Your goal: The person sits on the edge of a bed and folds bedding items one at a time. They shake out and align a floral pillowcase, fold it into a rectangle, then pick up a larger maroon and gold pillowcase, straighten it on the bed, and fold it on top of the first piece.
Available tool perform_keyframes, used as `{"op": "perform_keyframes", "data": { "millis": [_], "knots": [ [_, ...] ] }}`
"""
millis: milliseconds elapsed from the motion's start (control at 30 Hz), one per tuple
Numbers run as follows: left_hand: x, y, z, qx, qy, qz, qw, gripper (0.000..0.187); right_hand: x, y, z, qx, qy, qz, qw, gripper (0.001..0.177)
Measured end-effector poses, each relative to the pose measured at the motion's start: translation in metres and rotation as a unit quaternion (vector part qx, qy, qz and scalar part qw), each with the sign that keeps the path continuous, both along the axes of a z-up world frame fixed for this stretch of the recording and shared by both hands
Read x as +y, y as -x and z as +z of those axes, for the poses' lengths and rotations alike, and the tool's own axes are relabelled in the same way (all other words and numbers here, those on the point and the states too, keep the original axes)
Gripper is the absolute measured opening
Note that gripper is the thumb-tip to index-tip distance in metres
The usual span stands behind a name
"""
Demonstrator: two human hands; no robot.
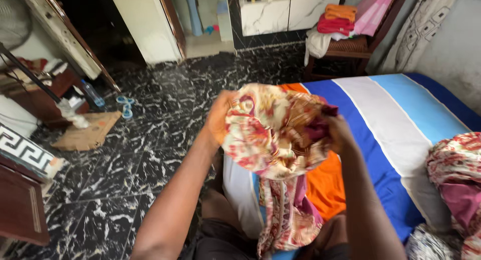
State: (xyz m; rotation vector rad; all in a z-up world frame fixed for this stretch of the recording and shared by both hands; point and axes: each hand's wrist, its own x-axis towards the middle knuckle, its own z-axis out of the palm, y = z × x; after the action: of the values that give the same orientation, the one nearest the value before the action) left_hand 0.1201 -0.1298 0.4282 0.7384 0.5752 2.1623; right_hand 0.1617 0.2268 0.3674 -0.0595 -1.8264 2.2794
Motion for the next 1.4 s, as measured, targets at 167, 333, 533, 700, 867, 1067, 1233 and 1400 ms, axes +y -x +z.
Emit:
{"op": "perform_keyframes", "data": {
  "millis": [167, 333, 533, 700, 867, 1067, 1233, 1400],
  "knots": [
    [0.006, 0.002, 0.003, 0.272, 0.204, 0.237, 0.910, 0.063, -0.005, -0.023, 0.027, -0.053, 0.004, 0.038, 0.998, 0.043],
    [0.063, 0.027, -0.145, 0.413, 0.474, 0.352, 0.693, 0.046, -0.066, -0.042, -0.002, -0.063, 0.229, 0.196, 0.951, 0.052],
    [0.066, -0.034, -0.260, -0.114, 0.300, 0.183, 0.929, 0.038, -0.100, -0.055, -0.044, 0.021, 0.382, 0.234, 0.894, 0.040],
    [0.008, -0.102, -0.169, -0.200, 0.072, 0.195, 0.957, 0.045, -0.088, -0.097, -0.054, 0.009, 0.290, 0.138, 0.947, 0.046],
    [-0.002, -0.155, -0.118, -0.075, 0.145, 0.274, 0.948, 0.050, -0.096, -0.136, -0.085, 0.005, -0.051, 0.130, 0.990, 0.048],
    [0.014, -0.143, -0.158, 0.066, 0.165, 0.325, 0.929, 0.069, -0.115, -0.159, -0.100, -0.094, 0.205, 0.137, 0.965, 0.052],
    [0.012, -0.137, -0.248, 0.178, 0.436, 0.435, 0.767, 0.032, -0.112, -0.173, -0.080, -0.021, 0.310, 0.209, 0.927, 0.058],
    [0.025, -0.149, -0.274, -0.187, 0.262, 0.267, 0.908, 0.035, -0.094, -0.157, -0.079, -0.041, 0.222, 0.185, 0.956, 0.055]
  ]
}}
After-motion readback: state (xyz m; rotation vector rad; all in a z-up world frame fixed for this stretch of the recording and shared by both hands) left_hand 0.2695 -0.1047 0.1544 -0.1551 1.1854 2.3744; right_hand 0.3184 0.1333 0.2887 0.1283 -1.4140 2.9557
